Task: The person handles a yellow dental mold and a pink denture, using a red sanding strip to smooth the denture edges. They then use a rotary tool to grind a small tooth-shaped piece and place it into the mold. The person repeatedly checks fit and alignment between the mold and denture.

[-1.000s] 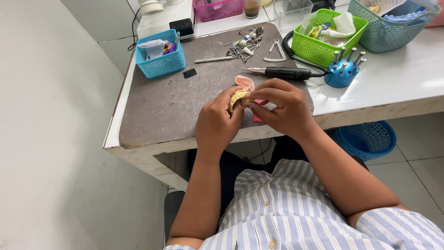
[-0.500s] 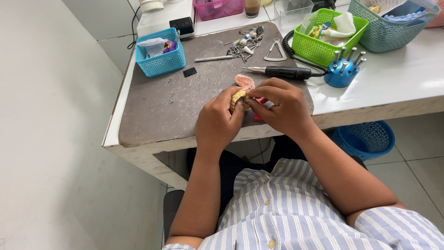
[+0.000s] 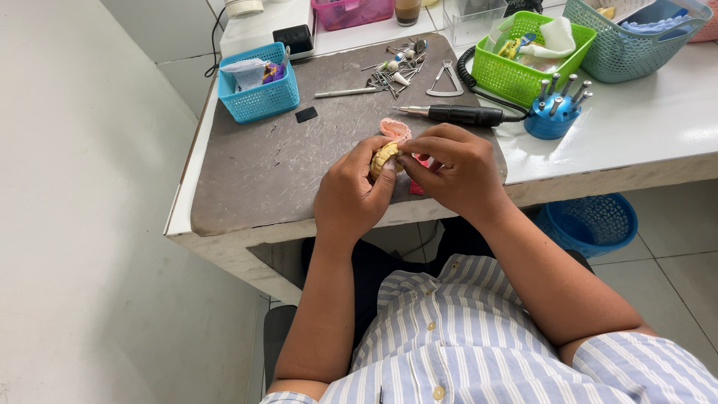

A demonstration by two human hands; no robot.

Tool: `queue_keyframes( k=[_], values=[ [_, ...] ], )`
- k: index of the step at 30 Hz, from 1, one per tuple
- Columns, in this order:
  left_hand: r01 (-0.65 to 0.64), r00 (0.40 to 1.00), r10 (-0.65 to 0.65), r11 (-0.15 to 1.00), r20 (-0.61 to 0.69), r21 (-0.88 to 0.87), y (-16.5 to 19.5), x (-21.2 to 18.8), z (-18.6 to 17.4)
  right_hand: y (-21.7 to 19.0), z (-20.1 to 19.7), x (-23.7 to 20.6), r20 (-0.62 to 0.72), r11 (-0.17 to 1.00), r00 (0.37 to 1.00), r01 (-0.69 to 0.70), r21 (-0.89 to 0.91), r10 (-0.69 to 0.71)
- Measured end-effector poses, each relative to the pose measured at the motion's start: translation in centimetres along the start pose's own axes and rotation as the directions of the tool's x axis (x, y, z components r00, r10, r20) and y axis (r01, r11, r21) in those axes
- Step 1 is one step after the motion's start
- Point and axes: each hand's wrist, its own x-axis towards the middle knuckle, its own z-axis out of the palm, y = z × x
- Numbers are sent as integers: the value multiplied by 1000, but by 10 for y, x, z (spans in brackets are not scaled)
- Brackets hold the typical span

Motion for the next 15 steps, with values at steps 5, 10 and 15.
queue_keyframes(
  k=[5, 10, 15],
  values=[
    [18, 1000, -18, 1000, 2, 23, 1, -1, 0, 0, 3, -4, -51, 996, 998, 35, -80, -39],
    [-2, 1000, 2, 1000, -20, 3, 2, 0, 1, 3, 1, -5, -40, 975, 981, 181, -127, -188],
    [8, 1000, -8, 998, -5, -63, 0, 0, 0, 5, 1, -6, -43, 970, 975, 211, -120, -217]
  ],
)
